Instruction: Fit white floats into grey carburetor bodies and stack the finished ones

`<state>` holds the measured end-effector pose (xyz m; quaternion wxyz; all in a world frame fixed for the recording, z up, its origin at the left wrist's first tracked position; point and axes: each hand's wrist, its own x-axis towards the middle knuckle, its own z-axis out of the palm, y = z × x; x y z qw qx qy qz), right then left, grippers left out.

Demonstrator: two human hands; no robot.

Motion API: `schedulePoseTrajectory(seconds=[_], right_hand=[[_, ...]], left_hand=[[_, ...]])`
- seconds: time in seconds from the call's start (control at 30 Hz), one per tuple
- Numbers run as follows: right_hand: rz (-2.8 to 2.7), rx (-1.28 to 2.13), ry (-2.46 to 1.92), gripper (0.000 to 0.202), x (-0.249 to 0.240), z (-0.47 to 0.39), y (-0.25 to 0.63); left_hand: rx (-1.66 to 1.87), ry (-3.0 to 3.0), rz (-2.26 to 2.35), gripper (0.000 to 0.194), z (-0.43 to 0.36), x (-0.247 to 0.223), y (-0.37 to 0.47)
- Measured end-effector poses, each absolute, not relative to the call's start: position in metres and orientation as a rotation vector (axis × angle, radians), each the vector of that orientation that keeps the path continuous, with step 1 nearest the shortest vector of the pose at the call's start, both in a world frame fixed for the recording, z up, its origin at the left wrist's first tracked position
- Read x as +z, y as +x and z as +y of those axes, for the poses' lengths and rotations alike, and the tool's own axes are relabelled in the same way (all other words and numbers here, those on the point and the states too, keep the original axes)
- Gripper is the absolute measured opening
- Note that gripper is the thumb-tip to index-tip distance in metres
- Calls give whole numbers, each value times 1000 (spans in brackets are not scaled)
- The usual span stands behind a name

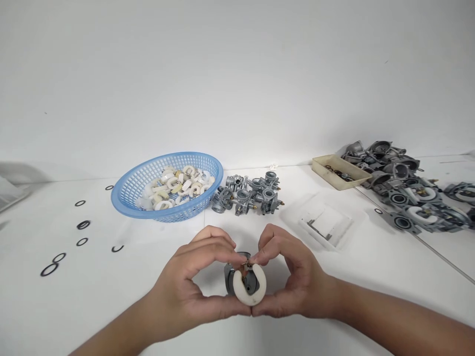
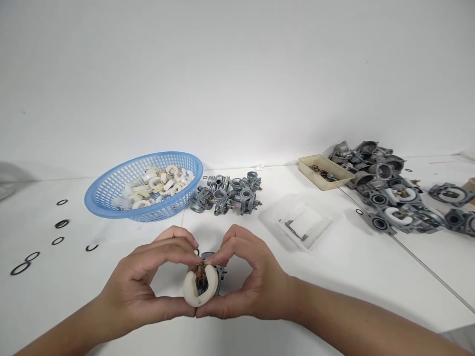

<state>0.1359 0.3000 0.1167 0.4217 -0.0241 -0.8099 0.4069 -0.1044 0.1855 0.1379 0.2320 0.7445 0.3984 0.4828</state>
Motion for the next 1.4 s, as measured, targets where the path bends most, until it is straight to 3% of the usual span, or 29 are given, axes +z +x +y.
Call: schedulePoseTrajectory(seconds=[0.13, 0.33, 0.6, 1.1, 1.4], right_hand=[[-2052, 1032, -33, 49, 117, 303, 136], [-2085, 1081, -40, 49, 118, 306, 139], [-2159, 1145, -259, 25, 119, 324, 152], [-2028, 1375, -375, 7, 106, 315, 142], [-2121, 1378, -406, 10, 112, 311, 144]], left_hand=[[1290, 2089, 1120, 65, 184, 140, -102], [1297, 2053, 1160, 55, 186, 140, -95], [1112, 1945, 1244, 54, 184, 135, -98], [1118, 2020, 1357, 59, 186, 123, -93], [1103, 2066, 1398, 56, 183, 128, -92]])
